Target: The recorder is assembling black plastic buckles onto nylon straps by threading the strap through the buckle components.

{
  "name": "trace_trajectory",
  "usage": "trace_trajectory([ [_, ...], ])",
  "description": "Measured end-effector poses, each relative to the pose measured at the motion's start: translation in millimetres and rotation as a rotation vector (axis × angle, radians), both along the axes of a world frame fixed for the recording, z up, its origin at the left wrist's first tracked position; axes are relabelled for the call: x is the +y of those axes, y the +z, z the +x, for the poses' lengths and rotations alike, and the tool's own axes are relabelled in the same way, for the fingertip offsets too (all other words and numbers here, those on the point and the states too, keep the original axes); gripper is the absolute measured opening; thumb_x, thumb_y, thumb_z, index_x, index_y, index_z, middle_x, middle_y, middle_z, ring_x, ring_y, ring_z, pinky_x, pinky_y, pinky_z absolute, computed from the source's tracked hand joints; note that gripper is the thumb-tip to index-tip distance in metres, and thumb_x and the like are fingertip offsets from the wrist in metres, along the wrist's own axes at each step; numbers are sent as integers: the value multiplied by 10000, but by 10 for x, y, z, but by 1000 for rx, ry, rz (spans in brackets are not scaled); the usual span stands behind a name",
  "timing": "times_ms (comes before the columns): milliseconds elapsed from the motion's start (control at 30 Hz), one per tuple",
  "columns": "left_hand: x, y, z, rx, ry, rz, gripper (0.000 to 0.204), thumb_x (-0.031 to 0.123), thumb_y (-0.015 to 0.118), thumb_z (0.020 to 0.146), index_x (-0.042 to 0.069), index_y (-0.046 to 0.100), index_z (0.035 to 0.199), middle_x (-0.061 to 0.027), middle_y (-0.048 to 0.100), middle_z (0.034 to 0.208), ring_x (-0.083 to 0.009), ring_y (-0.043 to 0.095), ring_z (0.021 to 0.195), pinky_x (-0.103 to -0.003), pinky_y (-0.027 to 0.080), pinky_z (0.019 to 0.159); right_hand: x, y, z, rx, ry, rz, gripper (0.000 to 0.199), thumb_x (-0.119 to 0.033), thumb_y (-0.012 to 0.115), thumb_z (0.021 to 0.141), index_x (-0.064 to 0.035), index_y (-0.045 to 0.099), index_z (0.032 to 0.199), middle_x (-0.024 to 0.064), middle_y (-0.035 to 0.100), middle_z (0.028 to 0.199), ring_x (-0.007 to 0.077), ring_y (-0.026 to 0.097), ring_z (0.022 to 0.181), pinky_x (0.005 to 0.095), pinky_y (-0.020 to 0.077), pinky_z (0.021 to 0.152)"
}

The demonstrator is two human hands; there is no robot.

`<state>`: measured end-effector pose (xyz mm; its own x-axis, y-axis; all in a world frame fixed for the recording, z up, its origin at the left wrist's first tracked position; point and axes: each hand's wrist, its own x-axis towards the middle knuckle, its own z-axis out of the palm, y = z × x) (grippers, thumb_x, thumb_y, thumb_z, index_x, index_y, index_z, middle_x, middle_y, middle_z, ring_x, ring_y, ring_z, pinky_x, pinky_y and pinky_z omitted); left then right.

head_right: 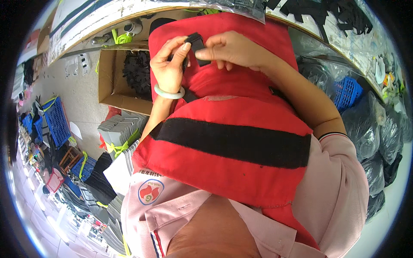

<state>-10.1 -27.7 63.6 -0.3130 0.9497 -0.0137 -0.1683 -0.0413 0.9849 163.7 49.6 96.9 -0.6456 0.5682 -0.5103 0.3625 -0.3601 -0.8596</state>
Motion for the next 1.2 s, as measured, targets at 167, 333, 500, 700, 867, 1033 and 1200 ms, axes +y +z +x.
trace_trajectory([
  [167,-26,-13,4,-60,-44,61,183,-87,665,799,-13,695,963,-92,652,998,-62,569,622,-180,442,519,-89,-65,-13,97,5,121,217,-259,647,902,-52,638,836,-24,558,628,33,523,556,185,410,503],
  [333,-74,11,-7,-154,-120,-175,184,-84,679,786,-3,702,950,-82,652,1006,-60,568,614,-174,443,521,-100,-56,-14,97,-2,227,223,-250,642,904,-49,620,811,-24,553,621,36,513,550,195,404,509],
  [500,-57,-39,-11,140,-74,55,174,-90,682,766,-3,697,916,-69,651,968,-52,539,632,-186,443,545,-92,-90,12,83,41,247,219,-236,654,889,-19,638,866,2,585,693,62,530,590,212,420,526],
  [700,-82,-23,-34,199,-84,96,168,-103,675,759,-7,691,895,-69,647,951,-57,527,643,-199,443,571,95,-53,97,156,-28,160,214,-216,589,934,-40,633,1047,0,611,824,44,547,656,189,451,569],
  [867,-75,-45,-43,185,-129,110,172,-104,676,762,-4,691,901,-71,646,951,-57,524,634,-196,439,561,93,-74,68,160,-19,214,217,-234,602,924,-30,654,976,-3,609,780,57,541,662,198,459,577],
  [1033,-94,-6,-64,153,-159,100,170,-96,684,768,-1,694,909,-71,641,960,-50,528,622,-183,437,537,60,-64,31,199,-55,211,205,-214,611,918,-21,648,977,-6,588,755,56,537,656,200,457,580],
  [1200,-102,-2,-68,57,-164,73,157,-91,682,781,-6,693,913,-73,639,967,-43,534,595,-176,438,515,62,-89,44,222,-38,213,183,-177,595,927,-7,640,978,-1,586,760,58,538,653,200,458,580],
])
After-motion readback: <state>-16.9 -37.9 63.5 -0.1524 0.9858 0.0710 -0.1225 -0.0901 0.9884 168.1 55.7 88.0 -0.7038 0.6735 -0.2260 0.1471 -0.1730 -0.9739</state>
